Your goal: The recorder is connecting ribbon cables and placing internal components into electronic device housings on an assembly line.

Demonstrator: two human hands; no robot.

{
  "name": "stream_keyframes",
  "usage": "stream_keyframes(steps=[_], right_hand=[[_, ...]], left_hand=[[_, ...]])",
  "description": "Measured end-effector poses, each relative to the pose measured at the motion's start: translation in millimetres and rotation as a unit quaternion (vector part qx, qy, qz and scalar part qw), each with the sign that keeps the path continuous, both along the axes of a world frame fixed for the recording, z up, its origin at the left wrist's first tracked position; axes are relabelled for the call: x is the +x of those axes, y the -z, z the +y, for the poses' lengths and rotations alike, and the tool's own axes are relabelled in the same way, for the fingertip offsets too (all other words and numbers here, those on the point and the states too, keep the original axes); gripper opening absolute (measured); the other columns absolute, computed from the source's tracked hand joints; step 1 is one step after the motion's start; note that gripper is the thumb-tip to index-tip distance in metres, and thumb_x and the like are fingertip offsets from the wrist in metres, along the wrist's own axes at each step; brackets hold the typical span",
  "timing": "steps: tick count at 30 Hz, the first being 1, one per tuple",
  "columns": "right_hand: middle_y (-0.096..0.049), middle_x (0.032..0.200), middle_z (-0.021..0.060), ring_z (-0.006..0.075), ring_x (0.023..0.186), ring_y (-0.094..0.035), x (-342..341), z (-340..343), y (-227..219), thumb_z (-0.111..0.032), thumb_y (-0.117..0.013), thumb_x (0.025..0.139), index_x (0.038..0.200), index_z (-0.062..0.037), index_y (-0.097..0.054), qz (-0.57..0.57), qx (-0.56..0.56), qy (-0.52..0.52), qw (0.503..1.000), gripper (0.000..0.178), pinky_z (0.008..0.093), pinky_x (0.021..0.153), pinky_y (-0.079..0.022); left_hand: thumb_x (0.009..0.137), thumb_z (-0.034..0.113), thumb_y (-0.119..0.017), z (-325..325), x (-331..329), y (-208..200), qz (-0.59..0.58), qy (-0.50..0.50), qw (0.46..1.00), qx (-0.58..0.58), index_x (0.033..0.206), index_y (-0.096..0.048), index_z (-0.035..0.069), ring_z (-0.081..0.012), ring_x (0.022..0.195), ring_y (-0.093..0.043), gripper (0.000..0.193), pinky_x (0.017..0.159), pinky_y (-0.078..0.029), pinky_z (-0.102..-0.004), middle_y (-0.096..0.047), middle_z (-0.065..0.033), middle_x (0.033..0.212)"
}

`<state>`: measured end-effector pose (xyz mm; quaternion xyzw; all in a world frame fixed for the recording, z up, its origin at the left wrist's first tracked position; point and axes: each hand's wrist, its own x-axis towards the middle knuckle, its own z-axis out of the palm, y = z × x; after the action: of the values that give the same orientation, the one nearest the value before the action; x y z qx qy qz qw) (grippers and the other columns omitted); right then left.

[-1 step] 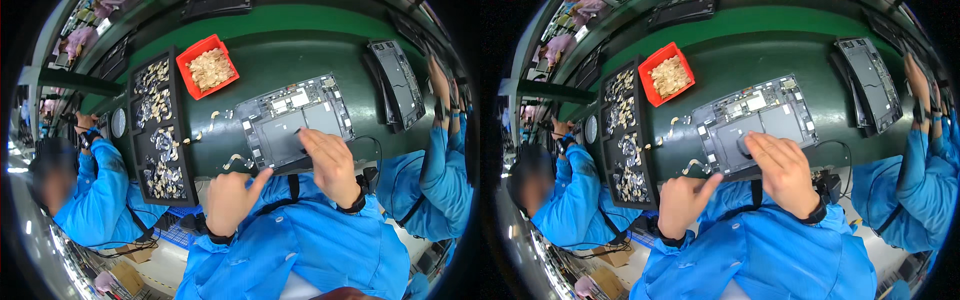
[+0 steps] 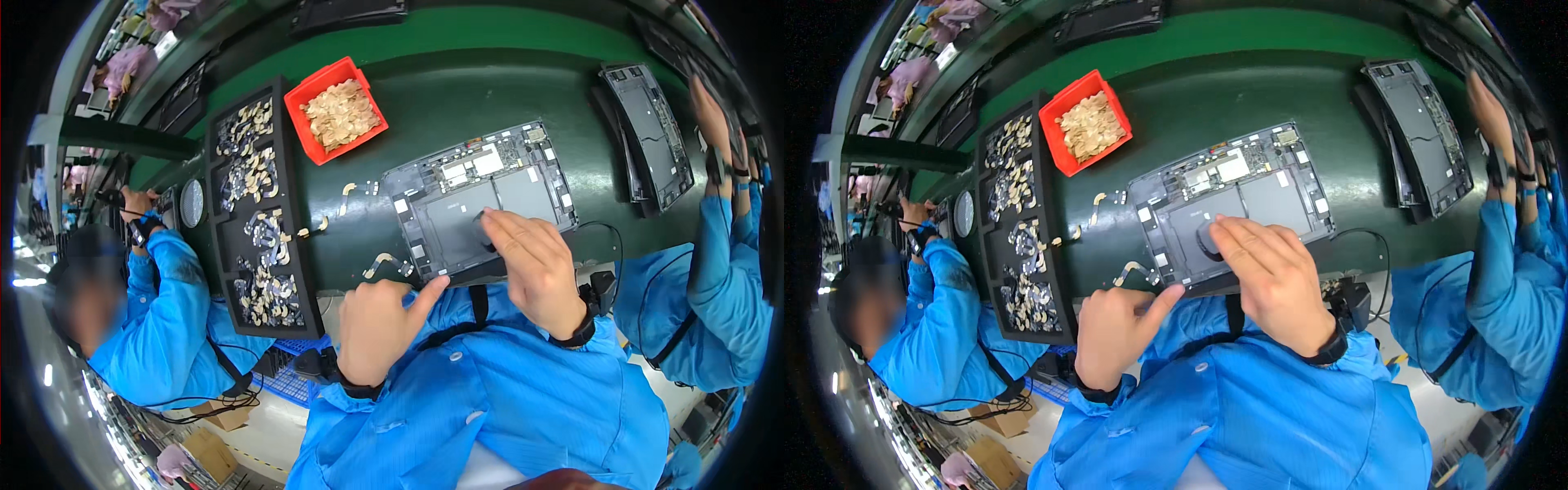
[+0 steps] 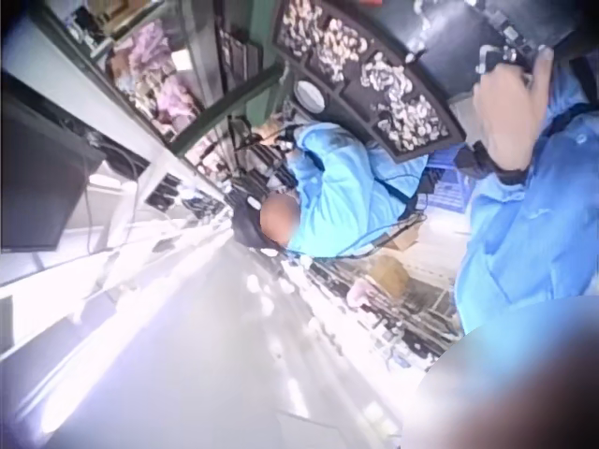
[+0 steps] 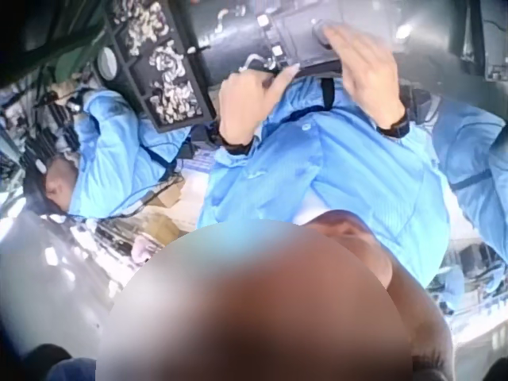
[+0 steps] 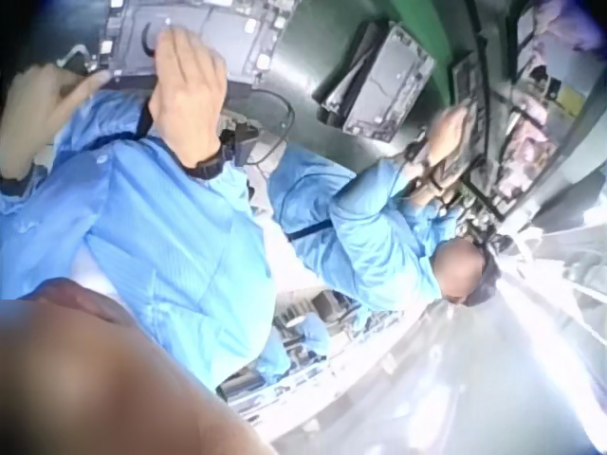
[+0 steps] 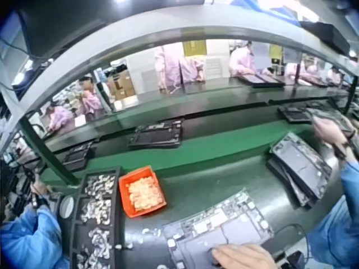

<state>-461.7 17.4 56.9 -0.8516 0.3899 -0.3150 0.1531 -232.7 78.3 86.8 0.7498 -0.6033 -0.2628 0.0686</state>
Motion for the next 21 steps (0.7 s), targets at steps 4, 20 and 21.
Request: stream_keyframes(steps=[4, 20, 21], right_hand=[[-0.073, 0.128, 0.0187, 0.0327, 0.118, -0.071, -3.8, -15.2, 6.7, 0.01, -0.065, 0.074, 0.129, 0.0035, -0.07, -0.005, 0.014, -0.006, 1.0, 0.056, 0.0427, 0.096, -0.053], [-0.076, 0.119, 0.0258, 0.0399, 0.116, -0.071, -45.8, -11.2, 6.4, -0.007, -0.069, 0.099, 0.123, 0.009, -0.073, -0.213, 0.459, -0.203, 0.838, 0.029, 0.0466, 0.106, -0.052], [-0.077, 0.113, 0.0266, 0.0381, 0.112, -0.072, -50.0, -8.7, 10.5, -0.014, -0.073, 0.099, 0.119, 0.0081, -0.075, -0.237, 0.481, -0.223, 0.814, 0.03, 0.0485, 0.101, -0.054]], left_hand=[[0.095, 0.038, -0.079, -16.0, 6.0, 3.9, 0.185, -0.038, 0.976, -0.108, 0.092, -0.081, -0.002, -0.0361, 0.07, -0.077, 0.04, 0.062, -0.058, -0.0432, -0.075, -0.0225, 0.077], [0.094, 0.016, -0.077, 19.7, -74.5, 57.9, 0.455, -0.008, 0.866, -0.205, 0.08, -0.072, 0.004, -0.034, 0.062, -0.065, 0.019, 0.056, -0.05, -0.0425, -0.065, -0.0154, 0.068], [0.093, 0.016, -0.077, 26.1, -85.6, 66.9, 0.471, 0.002, 0.859, -0.202, 0.078, -0.07, 0.003, -0.0349, 0.063, -0.066, 0.021, 0.057, -0.05, -0.0441, -0.065, -0.0157, 0.069]])
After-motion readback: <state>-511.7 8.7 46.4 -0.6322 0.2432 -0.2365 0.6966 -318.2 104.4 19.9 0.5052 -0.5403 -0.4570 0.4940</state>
